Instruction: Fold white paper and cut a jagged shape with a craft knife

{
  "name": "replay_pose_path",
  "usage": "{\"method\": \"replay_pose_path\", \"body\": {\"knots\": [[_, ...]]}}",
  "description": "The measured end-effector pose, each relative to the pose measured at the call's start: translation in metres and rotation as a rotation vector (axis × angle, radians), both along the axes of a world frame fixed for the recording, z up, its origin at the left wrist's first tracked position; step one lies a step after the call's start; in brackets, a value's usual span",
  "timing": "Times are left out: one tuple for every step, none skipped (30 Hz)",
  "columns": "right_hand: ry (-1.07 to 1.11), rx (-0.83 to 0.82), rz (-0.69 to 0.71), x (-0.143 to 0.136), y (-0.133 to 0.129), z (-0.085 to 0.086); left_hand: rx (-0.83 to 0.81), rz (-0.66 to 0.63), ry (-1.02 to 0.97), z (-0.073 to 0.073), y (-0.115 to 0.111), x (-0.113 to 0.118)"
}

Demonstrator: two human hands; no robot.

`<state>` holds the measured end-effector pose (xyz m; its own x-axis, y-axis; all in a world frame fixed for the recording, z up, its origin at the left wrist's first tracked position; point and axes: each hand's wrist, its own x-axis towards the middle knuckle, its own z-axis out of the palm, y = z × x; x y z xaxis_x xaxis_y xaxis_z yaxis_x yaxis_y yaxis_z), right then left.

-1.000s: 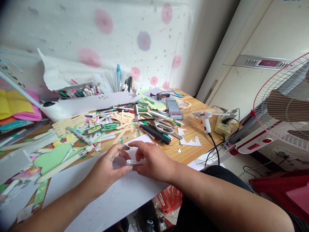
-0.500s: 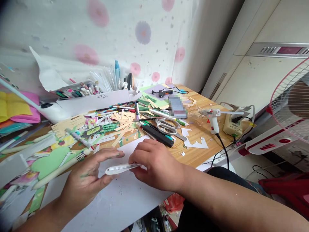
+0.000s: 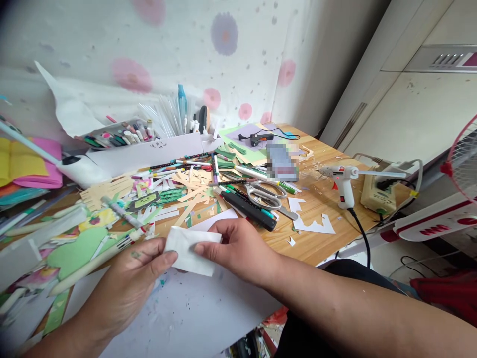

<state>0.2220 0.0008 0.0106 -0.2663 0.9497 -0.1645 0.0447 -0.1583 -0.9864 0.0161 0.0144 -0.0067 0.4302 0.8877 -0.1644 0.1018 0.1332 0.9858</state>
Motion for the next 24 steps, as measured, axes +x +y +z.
{"method": "replay_pose_path", "body": {"knots": [[0.045,-0.023,0.006,-0.0011,0.0008,-0.0011,-0.002,0.011,-0.001,-0.0005,-0.0001,0.0000],[0.083,-0.041,0.011,-0.0021,0.0015,-0.0021,-0.007,0.022,-0.005,-0.0007,-0.0002,0.0001],[0.114,-0.055,0.014,-0.0029,0.0021,-0.0029,-0.014,0.030,-0.013,-0.0006,-0.0002,0.0003],[0.137,-0.063,0.012,-0.0037,0.0026,-0.0036,-0.019,0.037,-0.021,-0.0004,-0.0002,0.0005],[0.152,-0.069,0.005,-0.0044,0.0030,-0.0040,-0.025,0.042,-0.025,0.0000,-0.0002,0.0007],[0.163,-0.073,-0.004,-0.0052,0.0033,-0.0043,-0.028,0.045,-0.023,0.0003,-0.0001,0.0010],[0.169,-0.078,-0.014,-0.0059,0.0035,-0.0043,-0.031,0.051,-0.018,0.0006,-0.0001,0.0011],[0.169,-0.080,-0.023,-0.0067,0.0036,-0.0041,-0.035,0.053,-0.015,0.0007,-0.0002,0.0013],[0.163,-0.077,-0.031,-0.0075,0.0036,-0.0036,-0.042,0.053,-0.016,0.0008,-0.0003,0.0015],[0.153,-0.073,-0.042,-0.0082,0.0035,-0.0031,-0.052,0.051,-0.024,0.0009,-0.0005,0.0017],[0.143,-0.069,-0.052,-0.0087,0.0032,-0.0026,-0.064,0.048,-0.038,0.0010,-0.0007,0.0020],[0.134,-0.068,-0.058,-0.0092,0.0029,-0.0021,-0.075,0.046,-0.055,0.0013,-0.0009,0.0024],[0.128,-0.070,-0.064,-0.0094,0.0026,-0.0017,-0.085,0.045,-0.070,0.0018,-0.0011,0.0030],[0.123,-0.072,-0.067,-0.0095,0.0023,-0.0014,-0.093,0.044,-0.082,0.0026,-0.0012,0.0036],[0.116,-0.074,-0.067,-0.0094,0.0021,-0.0012,-0.101,0.045,-0.092,0.0036,-0.0013,0.0043],[0.105,-0.075,-0.060,-0.0092,0.0019,-0.0012,-0.113,0.045,-0.109,0.0047,-0.0014,0.0051],[0.088,-0.074,-0.046,-0.0089,0.0019,-0.0011,-0.124,0.045,-0.134,0.0058,-0.0014,0.0057],[0.064,-0.072,-0.028,-0.0087,0.0018,-0.0010,-0.137,0.047,-0.161,0.0067,-0.0014,0.0063],[0.036,-0.069,-0.009,-0.0086,0.0017,-0.0010,-0.149,0.052,-0.183,0.0073,-0.0014,0.0066],[0.006,-0.061,0.006,-0.0087,0.0015,-0.0010,-0.155,0.062,-0.198,0.0075,-0.0014,0.0068],[-0.016,-0.049,0.015,-0.0090,0.0012,-0.0011,-0.155,0.076,-0.203,0.0073,-0.0014,0.0068],[-0.026,-0.031,0.018,-0.0095,0.0007,-0.0013,-0.148,0.092,-0.199,0.0069,-0.0015,0.0067],[-0.024,-0.015,0.017,-0.0101,0.0001,-0.0017,-0.139,0.109,-0.190,0.0063,-0.0016,0.0066],[-0.010,-0.003,0.013,-0.0109,-0.0006,-0.0023,-0.131,0.124,-0.183,0.0057,-0.0018,0.0067]]}}
